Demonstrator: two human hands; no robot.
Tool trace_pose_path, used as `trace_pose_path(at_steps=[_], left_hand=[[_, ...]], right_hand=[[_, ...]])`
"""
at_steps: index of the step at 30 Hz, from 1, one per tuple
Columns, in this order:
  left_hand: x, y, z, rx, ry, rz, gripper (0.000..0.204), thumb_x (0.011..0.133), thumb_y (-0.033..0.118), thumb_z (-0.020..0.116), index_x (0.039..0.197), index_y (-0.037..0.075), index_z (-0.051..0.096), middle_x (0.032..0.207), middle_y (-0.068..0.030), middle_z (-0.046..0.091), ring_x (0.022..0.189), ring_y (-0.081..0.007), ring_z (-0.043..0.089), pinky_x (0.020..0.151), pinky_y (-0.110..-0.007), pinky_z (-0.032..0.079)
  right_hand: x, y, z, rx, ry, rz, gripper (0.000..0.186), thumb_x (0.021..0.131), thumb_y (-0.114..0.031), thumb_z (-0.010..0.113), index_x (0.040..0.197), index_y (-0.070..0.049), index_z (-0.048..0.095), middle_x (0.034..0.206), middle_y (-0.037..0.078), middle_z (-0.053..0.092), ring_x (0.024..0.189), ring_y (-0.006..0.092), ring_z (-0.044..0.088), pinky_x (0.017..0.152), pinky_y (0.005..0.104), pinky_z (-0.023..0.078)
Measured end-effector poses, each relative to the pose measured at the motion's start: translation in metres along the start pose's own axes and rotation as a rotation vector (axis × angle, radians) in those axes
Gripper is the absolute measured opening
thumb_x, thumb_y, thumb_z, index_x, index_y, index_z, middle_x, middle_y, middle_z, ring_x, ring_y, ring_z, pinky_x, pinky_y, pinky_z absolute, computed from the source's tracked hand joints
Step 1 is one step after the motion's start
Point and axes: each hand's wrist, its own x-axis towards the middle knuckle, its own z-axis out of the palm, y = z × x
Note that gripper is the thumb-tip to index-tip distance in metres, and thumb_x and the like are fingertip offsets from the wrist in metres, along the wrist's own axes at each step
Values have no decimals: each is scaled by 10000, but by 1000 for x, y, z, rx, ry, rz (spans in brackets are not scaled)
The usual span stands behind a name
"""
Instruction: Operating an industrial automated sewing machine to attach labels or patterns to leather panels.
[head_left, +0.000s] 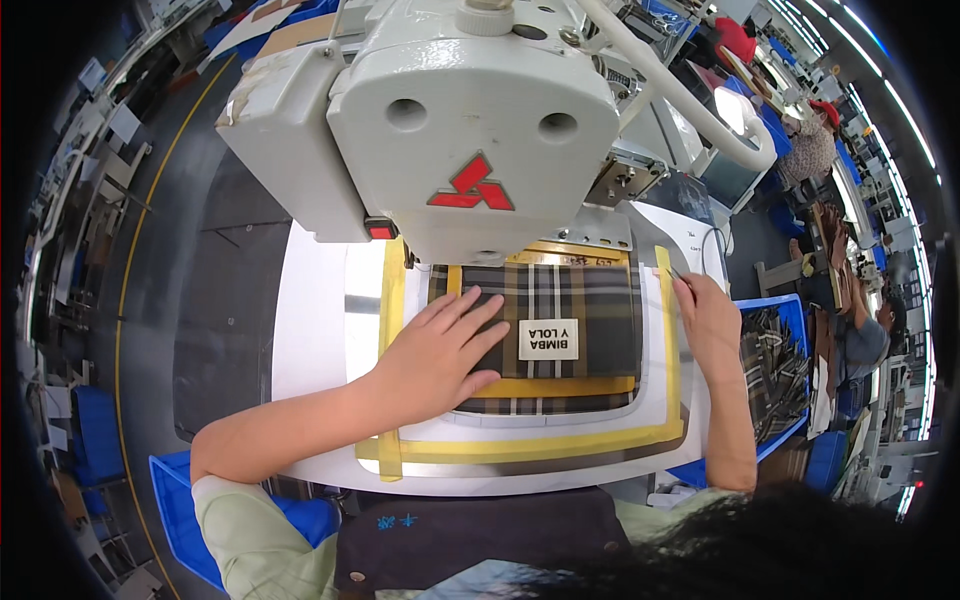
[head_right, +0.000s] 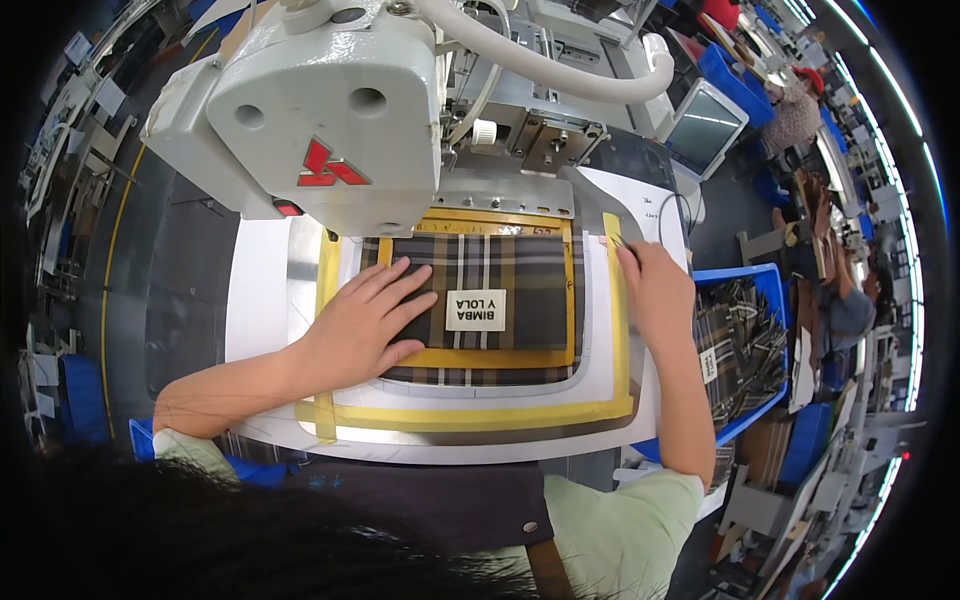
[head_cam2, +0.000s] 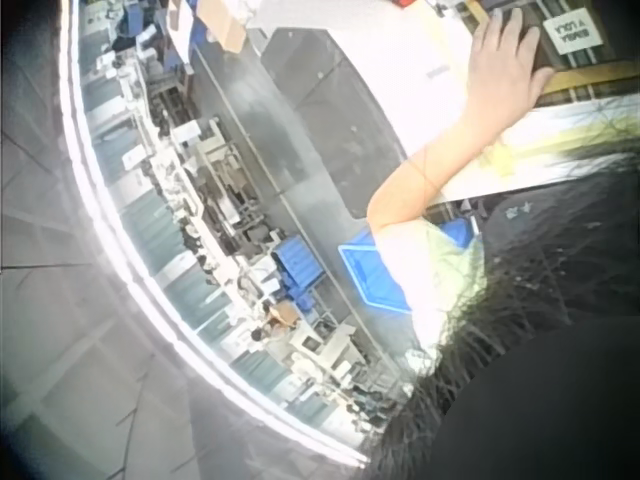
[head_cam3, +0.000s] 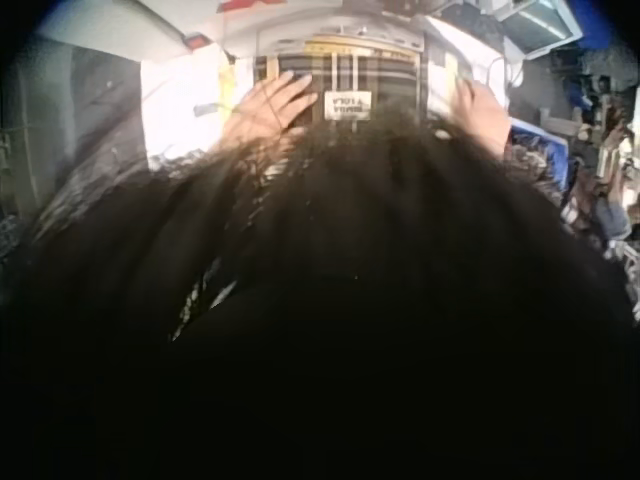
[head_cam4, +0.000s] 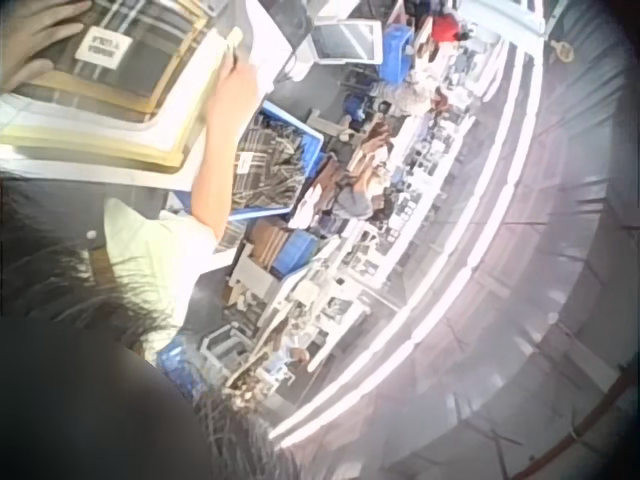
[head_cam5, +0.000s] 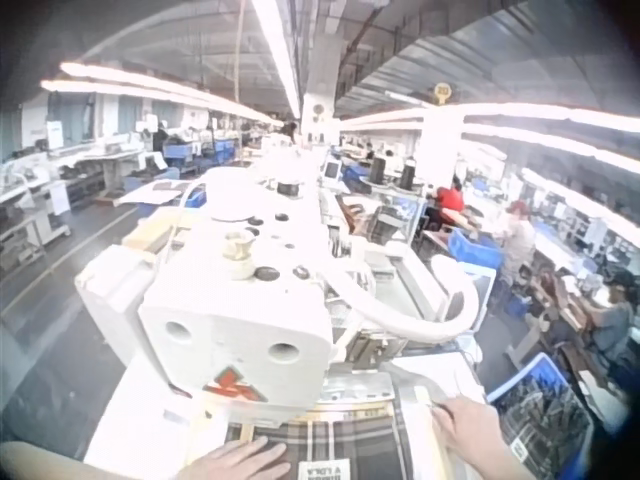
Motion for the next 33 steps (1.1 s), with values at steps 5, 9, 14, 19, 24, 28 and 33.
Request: trace_pose_path(at_steps=[5, 9, 14, 19, 24, 28, 33], left_hand=[[6, -4, 4, 139, 57, -81, 532, 863, 285, 632, 1303, 26, 484, 1417, -176, 413, 1321, -345, 388, 1097, -443, 303], [9, -2, 4, 168, 62, -97, 552, 838, 273, 651, 1292, 6, 484, 1404, -188, 421, 1294, -347, 414, 1082, -443, 324], [16, -3, 0, 152, 142, -111, 563, 776, 236, 693, 1223, -46, 499, 1349, -215, 460, 1210, -359, 481, 1049, -443, 366], [7, -8, 4, 171, 166, -54, 293, 803, 222, 657, 972, 1, 566, 1178, -186, 565, 1137, -322, 543, 1048, -408, 376], [4, -4, 6, 228, 189, 48, 190, 790, 182, 661, 870, 39, 565, 1061, -144, 601, 1081, -294, 583, 1026, -401, 402], [6, -2, 4, 184, 168, -2, 229, 792, 196, 666, 907, 32, 555, 1076, -156, 590, 1085, -297, 579, 1021, -403, 407], [10, -2, 4, 184, 122, -50, 269, 798, 203, 668, 947, 18, 543, 1092, -170, 571, 1099, -302, 565, 1021, -403, 410]], right_hand=[[-21, 24, 5, -6, -27, 27, 268, 929, -217, 560, 1140, -59, 603, 1051, 125, 602, 949, 326, 583, 829, 378, 467], [-12, -12, 4, 63, 218, -342, 262, 855, -137, 612, 1098, -41, 611, 1075, 104, 608, 1015, 306, 562, 876, 392, 443], [11, -108, 26, 354, -32, -893, 213, 790, -9, 610, 997, -59, 602, 1152, 65, 607, 1013, 288, 566, 913, 407, 436], [30, -133, 65, 378, -98, -1025, 202, 785, -32, 603, 984, -60, 590, 1191, 56, 604, 1019, 279, 568, 916, 401, 438], [27, -139, 69, 297, -22, -1078, 278, 747, -49, 612, 1023, -60, 578, 1210, 56, 604, 1031, 262, 571, 929, 387, 433], [21, -143, 67, 172, -28, -1033, 293, 765, -91, 556, 1049, -22, 575, 1186, 105, 593, 1125, 262, 539, 993, 378, 391], [23, -144, 70, 147, -15, -1016, 303, 771, -96, 553, 1065, -24, 573, 1190, 107, 592, 1129, 261, 538, 994, 380, 389]])
